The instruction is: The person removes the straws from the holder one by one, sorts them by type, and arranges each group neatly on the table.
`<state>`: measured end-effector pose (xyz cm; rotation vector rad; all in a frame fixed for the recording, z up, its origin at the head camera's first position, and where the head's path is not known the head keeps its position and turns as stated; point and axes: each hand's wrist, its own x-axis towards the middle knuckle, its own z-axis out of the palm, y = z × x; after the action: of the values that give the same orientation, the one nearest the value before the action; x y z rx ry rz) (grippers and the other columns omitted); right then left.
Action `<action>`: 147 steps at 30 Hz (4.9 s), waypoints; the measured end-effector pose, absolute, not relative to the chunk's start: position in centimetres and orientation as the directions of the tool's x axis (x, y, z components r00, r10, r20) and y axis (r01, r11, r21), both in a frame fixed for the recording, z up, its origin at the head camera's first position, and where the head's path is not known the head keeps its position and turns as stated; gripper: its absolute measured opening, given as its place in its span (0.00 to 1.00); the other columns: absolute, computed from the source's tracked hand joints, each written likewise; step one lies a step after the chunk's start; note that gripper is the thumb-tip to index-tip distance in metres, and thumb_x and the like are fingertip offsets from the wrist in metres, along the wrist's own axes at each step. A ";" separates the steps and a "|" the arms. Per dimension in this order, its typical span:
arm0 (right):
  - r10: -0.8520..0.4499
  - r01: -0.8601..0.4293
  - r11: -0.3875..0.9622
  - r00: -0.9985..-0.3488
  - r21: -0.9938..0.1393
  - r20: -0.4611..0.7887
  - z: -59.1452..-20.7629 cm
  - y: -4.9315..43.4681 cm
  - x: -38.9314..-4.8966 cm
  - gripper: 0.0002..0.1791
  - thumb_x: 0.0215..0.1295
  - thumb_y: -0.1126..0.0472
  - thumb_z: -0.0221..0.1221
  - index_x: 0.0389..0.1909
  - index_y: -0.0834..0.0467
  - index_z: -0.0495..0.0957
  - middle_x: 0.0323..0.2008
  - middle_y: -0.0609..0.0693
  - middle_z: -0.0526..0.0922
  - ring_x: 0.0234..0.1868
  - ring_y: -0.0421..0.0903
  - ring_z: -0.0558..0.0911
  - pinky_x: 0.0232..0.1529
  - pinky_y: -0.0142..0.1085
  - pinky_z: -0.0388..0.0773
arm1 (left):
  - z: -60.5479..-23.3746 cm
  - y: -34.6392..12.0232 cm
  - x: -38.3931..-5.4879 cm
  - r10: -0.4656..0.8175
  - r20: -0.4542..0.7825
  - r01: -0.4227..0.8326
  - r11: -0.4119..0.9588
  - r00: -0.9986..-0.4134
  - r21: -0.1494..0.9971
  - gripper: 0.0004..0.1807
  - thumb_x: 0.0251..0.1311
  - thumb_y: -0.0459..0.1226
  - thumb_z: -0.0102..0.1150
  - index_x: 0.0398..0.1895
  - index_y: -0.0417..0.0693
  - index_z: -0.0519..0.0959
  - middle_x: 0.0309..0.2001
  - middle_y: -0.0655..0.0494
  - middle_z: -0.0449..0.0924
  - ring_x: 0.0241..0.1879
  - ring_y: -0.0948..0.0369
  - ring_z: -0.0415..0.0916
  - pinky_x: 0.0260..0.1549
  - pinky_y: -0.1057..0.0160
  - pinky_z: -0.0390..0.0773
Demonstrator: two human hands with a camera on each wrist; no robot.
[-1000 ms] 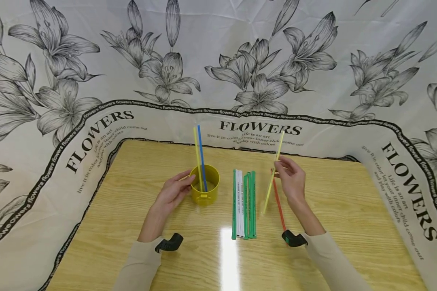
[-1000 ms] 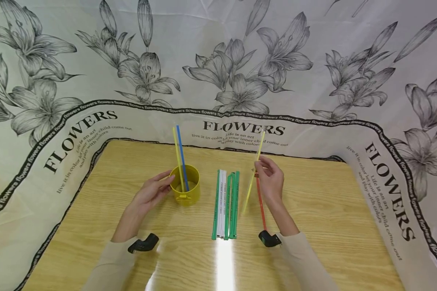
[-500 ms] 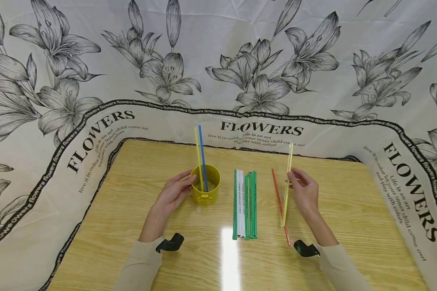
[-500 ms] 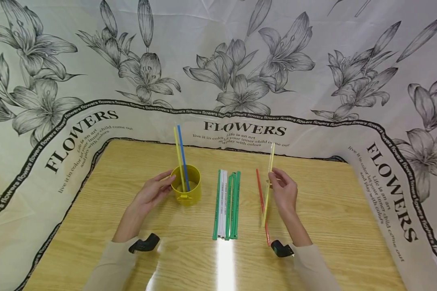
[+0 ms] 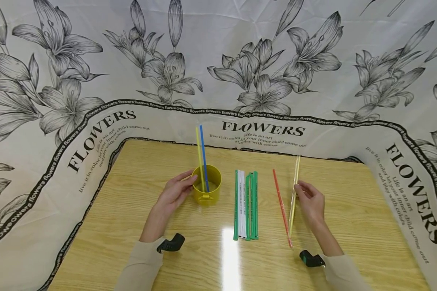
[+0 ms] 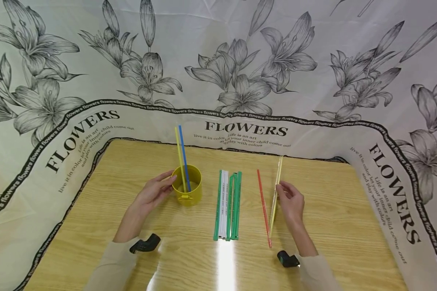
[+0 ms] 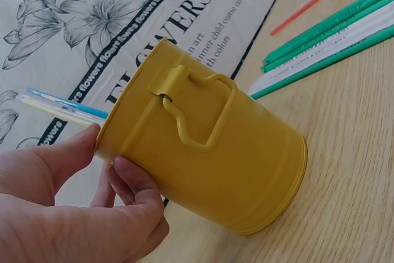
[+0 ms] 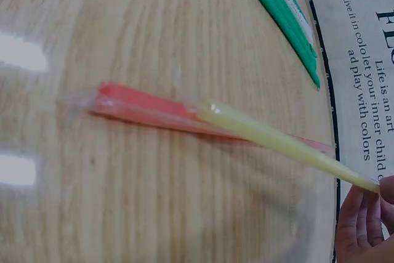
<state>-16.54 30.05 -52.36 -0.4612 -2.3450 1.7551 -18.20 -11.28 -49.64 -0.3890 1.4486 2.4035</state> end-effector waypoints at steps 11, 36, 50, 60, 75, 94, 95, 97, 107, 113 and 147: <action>0.367 0.133 0.280 -0.930 -0.951 -0.022 -52.9 30.4 -15.8 0.21 0.77 0.59 0.59 0.62 0.68 0.78 0.36 0.34 0.82 0.37 0.29 0.81 0.40 0.24 0.81 | -49.7 -11.3 -18.0 0.122 -0.384 -0.396 -0.452 -0.915 0.800 0.25 0.75 0.28 0.54 0.73 0.34 0.68 0.49 0.51 0.76 0.43 0.62 0.72 0.42 0.70 0.76; 0.287 0.140 0.610 -0.957 -0.780 0.053 -55.0 29.1 -16.1 0.14 0.71 0.62 0.65 0.50 0.68 0.84 0.41 0.63 0.87 0.29 0.28 0.76 0.29 0.20 0.71 | -49.7 -11.4 -18.0 0.128 -0.377 -0.392 -0.457 -0.917 0.799 0.26 0.74 0.27 0.55 0.73 0.33 0.67 0.51 0.50 0.75 0.41 0.62 0.72 0.42 0.70 0.76; 0.227 0.121 0.654 -0.973 -0.747 0.041 -54.8 27.1 -16.1 0.19 0.70 0.58 0.67 0.53 0.68 0.81 0.44 0.63 0.85 0.42 0.55 0.85 0.34 0.24 0.74 | -49.7 -11.4 -18.0 0.127 -0.373 -0.388 -0.454 -0.919 0.802 0.25 0.74 0.27 0.54 0.72 0.32 0.67 0.51 0.50 0.76 0.41 0.62 0.73 0.41 0.71 0.76; 0.244 0.101 0.669 -0.966 -0.736 0.089 -54.5 26.6 -16.2 0.16 0.69 0.63 0.66 0.50 0.71 0.80 0.42 0.65 0.85 0.41 0.59 0.86 0.31 0.22 0.73 | -49.7 -11.5 -18.0 0.131 -0.377 -0.392 -0.468 -0.917 0.792 0.26 0.74 0.26 0.54 0.73 0.32 0.66 0.51 0.49 0.76 0.40 0.63 0.73 0.42 0.70 0.76; 0.180 0.097 0.586 -0.984 -0.804 0.012 -51.3 24.7 -17.5 0.22 0.76 0.56 0.59 0.62 0.66 0.76 0.52 0.64 0.82 0.51 0.59 0.83 0.34 0.25 0.77 | -49.8 -11.5 -17.9 0.117 -0.382 -0.390 -0.476 -0.917 0.788 0.25 0.74 0.27 0.55 0.72 0.32 0.68 0.49 0.50 0.78 0.43 0.61 0.74 0.44 0.68 0.77; 0.104 -0.026 0.387 -0.992 -0.922 0.072 -47.8 20.8 -19.4 0.21 0.75 0.60 0.62 0.59 0.70 0.76 0.53 0.66 0.82 0.42 0.34 0.79 0.44 0.26 0.82 | -49.7 -11.3 -17.9 0.122 -0.387 -0.396 -0.482 -0.914 0.782 0.25 0.74 0.26 0.55 0.72 0.33 0.68 0.51 0.49 0.77 0.43 0.60 0.73 0.44 0.68 0.76; 0.096 -0.039 0.384 -0.992 -0.923 0.082 -47.7 20.6 -19.5 0.21 0.75 0.59 0.62 0.59 0.69 0.76 0.53 0.66 0.82 0.42 0.34 0.79 0.44 0.25 0.81 | -49.7 -11.3 -17.9 0.124 -0.386 -0.395 -0.482 -0.914 0.782 0.25 0.74 0.27 0.55 0.72 0.33 0.68 0.51 0.49 0.77 0.44 0.60 0.73 0.44 0.68 0.77; 0.084 -0.062 0.382 -0.991 -0.922 0.101 -47.5 20.2 -19.6 0.21 0.75 0.59 0.62 0.60 0.69 0.76 0.53 0.65 0.82 0.44 0.34 0.79 0.45 0.24 0.79 | -49.7 -11.3 -18.0 0.125 -0.381 -0.392 -0.480 -0.916 0.785 0.25 0.74 0.27 0.55 0.72 0.33 0.68 0.51 0.49 0.78 0.44 0.60 0.73 0.44 0.68 0.77; 0.014 -0.190 0.260 -0.980 -0.947 0.200 -43.4 16.5 -18.7 0.17 0.72 0.70 0.60 0.58 0.74 0.75 0.53 0.70 0.79 0.52 0.55 0.80 0.52 0.29 0.78 | -49.5 -11.2 -18.0 0.119 -0.377 -0.385 -0.484 -0.919 0.786 0.25 0.74 0.26 0.55 0.72 0.31 0.67 0.46 0.52 0.77 0.39 0.62 0.72 0.40 0.70 0.76; -0.009 -0.263 0.177 -0.964 -0.948 0.266 -45.1 15.4 -20.0 0.18 0.71 0.69 0.63 0.58 0.72 0.75 0.53 0.68 0.80 0.52 0.53 0.80 0.54 0.30 0.78 | -49.6 -11.2 -18.0 0.124 -0.377 -0.388 -0.479 -0.918 0.788 0.26 0.73 0.26 0.55 0.72 0.31 0.67 0.45 0.52 0.78 0.39 0.63 0.73 0.41 0.70 0.76; -0.166 -0.377 0.180 -0.922 -0.909 0.350 -47.3 7.3 -21.6 0.18 0.70 0.68 0.64 0.59 0.64 0.78 0.54 0.62 0.82 0.53 0.57 0.83 0.55 0.48 0.82 | -49.6 -11.3 -18.1 0.122 -0.371 -0.382 -0.474 -0.921 0.793 0.26 0.73 0.27 0.56 0.72 0.32 0.67 0.46 0.53 0.78 0.42 0.62 0.76 0.43 0.68 0.77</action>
<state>-21.59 7.33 -47.31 0.5304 -2.2757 1.8335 -18.06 -11.26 -49.58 -0.3816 1.4118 2.4384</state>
